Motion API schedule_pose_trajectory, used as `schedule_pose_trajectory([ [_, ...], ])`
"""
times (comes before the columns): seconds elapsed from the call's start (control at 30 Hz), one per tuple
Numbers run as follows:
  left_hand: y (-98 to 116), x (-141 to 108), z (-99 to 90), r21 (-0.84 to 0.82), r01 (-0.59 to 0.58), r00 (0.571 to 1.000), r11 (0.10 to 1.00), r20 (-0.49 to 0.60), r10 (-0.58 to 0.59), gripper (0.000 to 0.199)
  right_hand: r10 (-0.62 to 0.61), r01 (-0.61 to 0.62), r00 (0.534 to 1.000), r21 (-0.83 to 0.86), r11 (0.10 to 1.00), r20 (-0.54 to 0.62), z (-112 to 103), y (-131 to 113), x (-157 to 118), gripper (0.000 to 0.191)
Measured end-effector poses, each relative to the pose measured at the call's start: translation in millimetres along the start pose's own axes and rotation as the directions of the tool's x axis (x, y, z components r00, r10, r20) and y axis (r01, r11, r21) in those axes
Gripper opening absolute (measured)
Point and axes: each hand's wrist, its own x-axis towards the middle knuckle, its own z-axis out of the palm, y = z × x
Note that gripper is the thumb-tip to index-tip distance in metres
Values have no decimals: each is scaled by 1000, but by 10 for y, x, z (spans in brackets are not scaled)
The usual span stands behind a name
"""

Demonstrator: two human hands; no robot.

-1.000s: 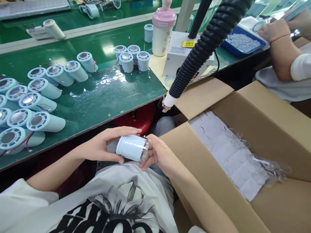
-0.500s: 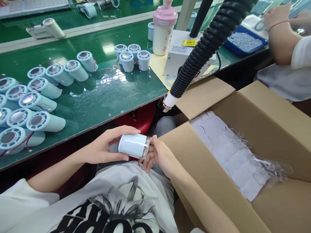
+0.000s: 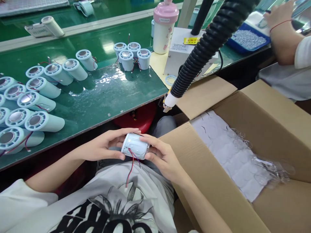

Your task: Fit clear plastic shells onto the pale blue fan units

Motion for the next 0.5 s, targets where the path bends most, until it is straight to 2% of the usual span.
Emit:
schedule_pose_trajectory([
  [0.17, -109, 34, -23, -199, 79, 997, 977, 4, -79, 73, -55, 60, 998, -201, 978, 30, -31, -11, 24, 33],
  [0.3, -249, 12, 62, -261, 95, 995, 961, -5, -99, 74, 20, -11, 999, -186, 983, 47, 33, 19, 72, 31],
  [0.37, -209, -45, 63, -275, 165, 985, 947, -9, -174, 68, 89, -66, 992, -228, 971, 89, -40, 54, 39, 38],
  [0.43, -30, -88, -75, -186, 253, 964, 949, -39, -265, 59, 170, -160, 985, -353, 922, -4, -295, 107, -64, 48],
  [0.47, 118, -88, -214, -86, 262, 959, 961, -89, -269, 57, 194, -233, 972, -425, 875, -134, -495, 134, -137, 53],
  [0.5, 304, -65, -398, 56, 234, 956, 971, -197, -219, 55, 185, -337, 921, -467, 818, -342, -728, 153, -219, 59],
])
